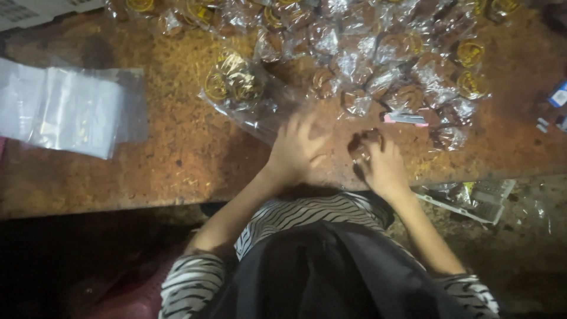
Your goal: The person packages individual wrapped bakery items into a larger plastic bag by hand, picking them up from a pile on the workspace and placing them inside.
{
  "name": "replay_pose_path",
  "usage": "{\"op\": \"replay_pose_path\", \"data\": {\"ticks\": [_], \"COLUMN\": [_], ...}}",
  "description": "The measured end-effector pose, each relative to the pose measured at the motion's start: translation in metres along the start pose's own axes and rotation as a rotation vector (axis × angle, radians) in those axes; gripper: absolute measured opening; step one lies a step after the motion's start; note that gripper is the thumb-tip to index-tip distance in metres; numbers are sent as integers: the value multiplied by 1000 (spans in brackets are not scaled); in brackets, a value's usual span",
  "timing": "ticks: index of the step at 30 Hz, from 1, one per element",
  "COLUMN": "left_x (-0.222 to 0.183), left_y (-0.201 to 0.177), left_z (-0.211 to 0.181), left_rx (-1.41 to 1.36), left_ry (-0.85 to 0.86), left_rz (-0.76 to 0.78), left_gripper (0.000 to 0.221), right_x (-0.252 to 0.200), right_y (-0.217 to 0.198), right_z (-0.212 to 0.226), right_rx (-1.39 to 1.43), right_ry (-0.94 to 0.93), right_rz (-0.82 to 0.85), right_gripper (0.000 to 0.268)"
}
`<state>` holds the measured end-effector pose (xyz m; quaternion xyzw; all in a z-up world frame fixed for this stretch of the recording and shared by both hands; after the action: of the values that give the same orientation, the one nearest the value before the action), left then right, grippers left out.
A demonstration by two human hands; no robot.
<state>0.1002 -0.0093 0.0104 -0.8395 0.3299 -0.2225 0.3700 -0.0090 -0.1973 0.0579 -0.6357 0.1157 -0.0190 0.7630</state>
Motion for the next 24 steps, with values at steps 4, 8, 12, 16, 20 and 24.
{"op": "replay_pose_path", "data": {"ticks": [4,8,12,16,20,24], "left_x": [-20,-35,-22,-18,-26,-36], "left_y": [51,66,66,47,46,40], "left_z": [25,52,41,16,3,0], "left_rx": [279,276,320,423,435,402], "left_ry": [440,438,370,199,140,126], "left_rz": [-167,-250,-322,-431,-370,-233], "left_gripper": [12,8,20,45,49,50], "right_x": [-6,-2,17,61,53,61], "right_y": [67,47,93,96,69,130], "right_z": [-38,-44,-27,29,81,66], "right_rx": [-59,687,1307,1800,2215,2386], "right_ry": [53,169,101,336,741,1031], "right_rz": [21,27,420,690,465,267], "right_gripper": [53,63,76,44,21,14]}}
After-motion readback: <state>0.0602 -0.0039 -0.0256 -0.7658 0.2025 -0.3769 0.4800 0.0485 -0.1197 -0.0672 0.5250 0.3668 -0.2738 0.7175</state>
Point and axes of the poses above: each hand's wrist, its own x-axis towards the middle knuckle, its own y-axis out of the palm, z = x × y, the point moved 4 cm from there along x, towards the middle knuckle, and after that the axes turned 12 degrees about -x, right-handed, at the moved point
